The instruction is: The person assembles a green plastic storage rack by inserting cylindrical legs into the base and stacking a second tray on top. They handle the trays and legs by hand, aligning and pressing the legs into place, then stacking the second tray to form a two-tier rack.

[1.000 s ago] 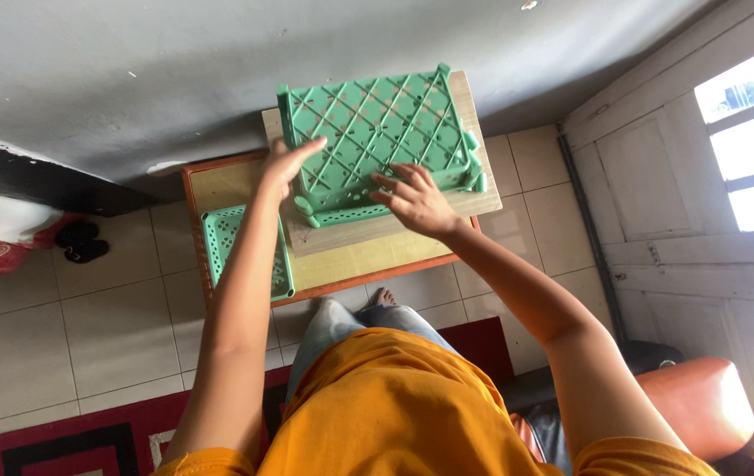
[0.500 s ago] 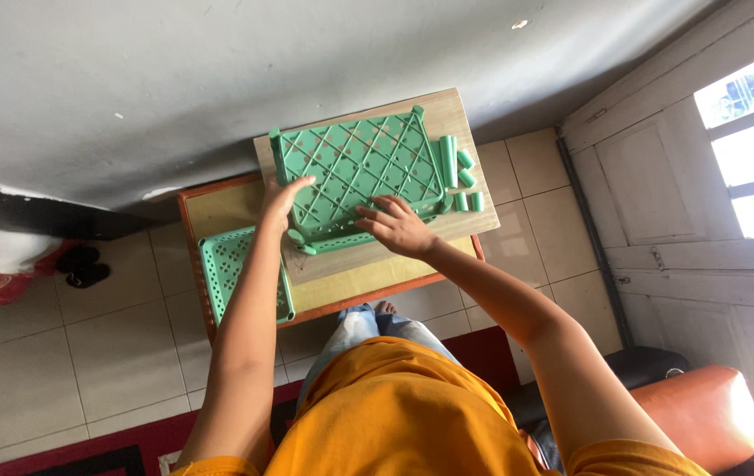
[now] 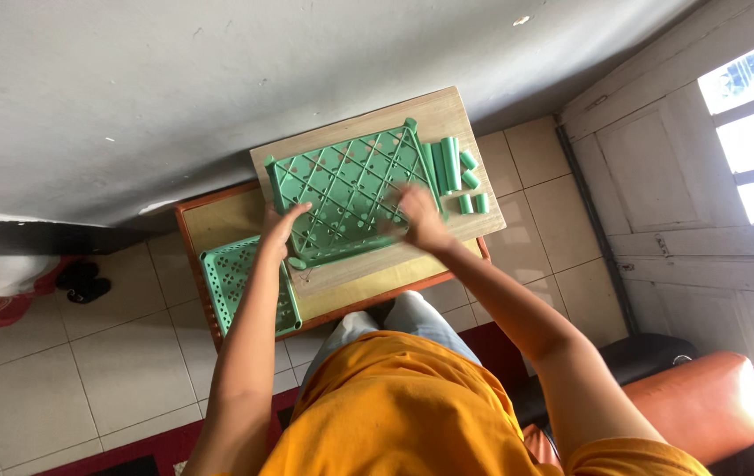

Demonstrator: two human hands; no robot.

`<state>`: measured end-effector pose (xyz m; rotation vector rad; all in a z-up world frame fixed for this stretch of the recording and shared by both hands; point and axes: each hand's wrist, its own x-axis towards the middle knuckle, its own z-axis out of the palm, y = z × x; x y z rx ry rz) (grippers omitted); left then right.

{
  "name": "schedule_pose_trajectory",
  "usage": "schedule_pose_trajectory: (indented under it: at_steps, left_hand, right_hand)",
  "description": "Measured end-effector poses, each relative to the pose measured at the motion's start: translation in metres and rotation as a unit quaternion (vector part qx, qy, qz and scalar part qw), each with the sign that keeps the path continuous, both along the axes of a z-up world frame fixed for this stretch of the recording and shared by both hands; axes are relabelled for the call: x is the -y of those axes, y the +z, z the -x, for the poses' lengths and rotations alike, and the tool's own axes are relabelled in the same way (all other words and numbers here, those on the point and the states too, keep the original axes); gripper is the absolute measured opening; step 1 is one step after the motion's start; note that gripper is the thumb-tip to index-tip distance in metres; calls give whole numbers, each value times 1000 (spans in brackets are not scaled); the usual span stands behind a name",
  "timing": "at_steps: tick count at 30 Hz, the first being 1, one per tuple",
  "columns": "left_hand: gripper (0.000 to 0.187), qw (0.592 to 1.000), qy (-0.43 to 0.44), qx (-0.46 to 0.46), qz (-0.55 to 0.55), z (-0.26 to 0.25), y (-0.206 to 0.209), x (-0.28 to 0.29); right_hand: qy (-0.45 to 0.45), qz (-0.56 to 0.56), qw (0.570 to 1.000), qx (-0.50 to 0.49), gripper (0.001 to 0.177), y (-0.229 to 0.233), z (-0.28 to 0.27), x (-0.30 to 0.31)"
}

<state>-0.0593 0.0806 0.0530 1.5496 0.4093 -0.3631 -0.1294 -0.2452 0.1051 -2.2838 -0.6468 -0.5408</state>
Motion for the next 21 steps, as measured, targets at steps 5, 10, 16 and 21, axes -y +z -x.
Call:
schedule_pose_trajectory:
  at_steps: [5, 10, 16, 21]
  left_hand:
    - [81, 999, -15, -23, -23, -7, -4, -2]
    - [91, 996, -29, -72, -49, -9, -9, -3]
    - [126, 962, -35, -170, -210, -19, 16, -1]
    - [64, 862, -49, 255, -435, -72, 43, 71]
  right_hand:
    - [-289, -137, 938, -134, 31, -57, -78, 63]
    - [-289, -315, 822, -376, 36, -114, -133, 88]
    - [-298, -308, 813, -395, 34, -138, -130, 75]
    - [-297, -258, 855, -336, 30, -129, -123, 72]
